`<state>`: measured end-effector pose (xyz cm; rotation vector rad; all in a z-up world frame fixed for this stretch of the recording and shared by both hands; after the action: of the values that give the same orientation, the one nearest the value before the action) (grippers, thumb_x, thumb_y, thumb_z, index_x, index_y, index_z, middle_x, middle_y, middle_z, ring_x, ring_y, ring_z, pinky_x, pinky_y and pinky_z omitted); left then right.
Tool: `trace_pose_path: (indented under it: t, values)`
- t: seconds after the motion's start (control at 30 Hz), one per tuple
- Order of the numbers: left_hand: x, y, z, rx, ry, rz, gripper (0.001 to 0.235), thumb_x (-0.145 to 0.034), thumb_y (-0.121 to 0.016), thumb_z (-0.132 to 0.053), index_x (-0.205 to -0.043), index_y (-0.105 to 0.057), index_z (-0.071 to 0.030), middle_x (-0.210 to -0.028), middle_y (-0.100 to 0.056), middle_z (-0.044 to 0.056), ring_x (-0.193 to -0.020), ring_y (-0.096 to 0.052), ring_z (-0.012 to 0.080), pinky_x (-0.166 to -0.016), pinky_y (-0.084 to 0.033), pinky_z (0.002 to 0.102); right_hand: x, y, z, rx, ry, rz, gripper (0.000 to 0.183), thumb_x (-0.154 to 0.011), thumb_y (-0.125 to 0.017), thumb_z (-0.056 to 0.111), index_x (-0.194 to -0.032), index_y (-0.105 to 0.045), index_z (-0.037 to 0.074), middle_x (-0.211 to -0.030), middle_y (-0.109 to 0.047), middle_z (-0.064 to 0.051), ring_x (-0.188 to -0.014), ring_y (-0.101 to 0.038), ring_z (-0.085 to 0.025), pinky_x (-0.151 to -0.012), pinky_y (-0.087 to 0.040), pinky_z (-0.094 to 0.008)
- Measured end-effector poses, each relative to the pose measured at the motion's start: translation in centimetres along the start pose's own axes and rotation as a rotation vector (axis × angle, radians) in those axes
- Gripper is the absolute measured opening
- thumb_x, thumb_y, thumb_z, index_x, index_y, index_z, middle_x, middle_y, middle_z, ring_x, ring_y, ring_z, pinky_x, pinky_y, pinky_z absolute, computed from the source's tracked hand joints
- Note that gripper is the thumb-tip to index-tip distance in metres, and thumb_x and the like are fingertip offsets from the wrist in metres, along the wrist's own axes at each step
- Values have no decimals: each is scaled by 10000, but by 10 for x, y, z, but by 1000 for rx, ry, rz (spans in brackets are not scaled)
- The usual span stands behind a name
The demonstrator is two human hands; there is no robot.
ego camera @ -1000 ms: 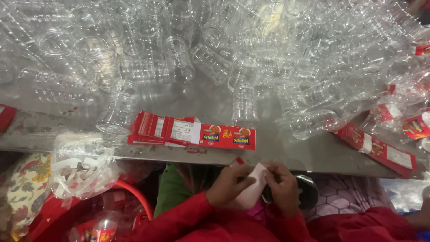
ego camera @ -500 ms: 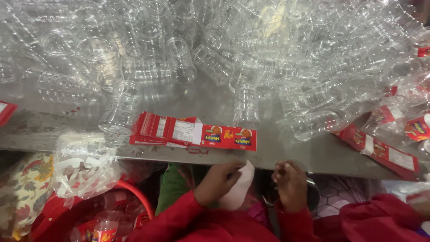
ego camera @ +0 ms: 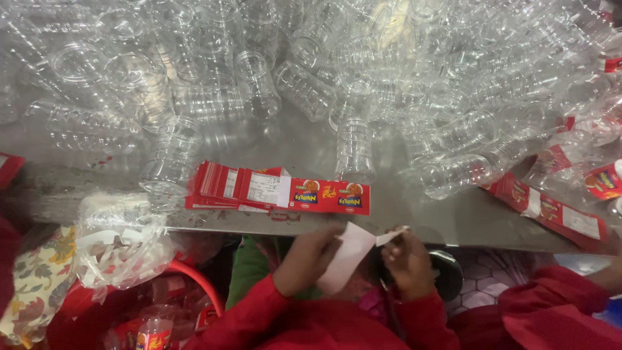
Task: The person applies adhesive labels to empty plastic bottles by hand at a processing table.
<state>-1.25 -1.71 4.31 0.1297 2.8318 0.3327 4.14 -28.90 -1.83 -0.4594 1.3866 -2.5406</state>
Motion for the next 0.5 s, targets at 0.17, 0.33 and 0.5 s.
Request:
trace_pose_path:
  t: [0.17, 0.33, 0.5]
  values:
    - [-1, -18, 29, 318, 118, -1, 170, -984, -685, -86, -1131, -639, -14, -768, -575, 54, -712, -501, 83, -607, -443, 294, 0, 3, -15, 280, 248, -143, 139, -1066, -514, 170, -1024, -579, 54, -918, -633, -98, -827, -621, -187, -772, -520, -355]
    - [-24, -12, 33, 733, 302, -393, 152, -949, -770, -17, -930, -620, -9, -766, -560, -9, -653, -459, 64, -543, -355, 260, 31, -49, -57, 940, -251, 127, 328, -796, -708, 112, -1110, -660, 30, -784, -704, -98, -596, -638, -168, -528, -503, -330]
    - [-22, 56, 4, 1037, 284, -518, 77, -895, -646, 4, -938, -633, -59, -823, -711, 43, -698, -676, 126, -644, -559, 284, 27, -66, -20, 1096, -181, 124, 218, -866, -735, 105, -952, -769, -93, -785, -740, -117, -644, -624, -152, -559, -473, -278]
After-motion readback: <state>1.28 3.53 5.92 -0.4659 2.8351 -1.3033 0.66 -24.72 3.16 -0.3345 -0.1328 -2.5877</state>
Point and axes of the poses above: each hand's wrist, its own x-axis away from the middle knuckle, its own y-axis out of the back of the hand, z = x × y, the point moved 1 cm from there along -x, towards the middle knuckle
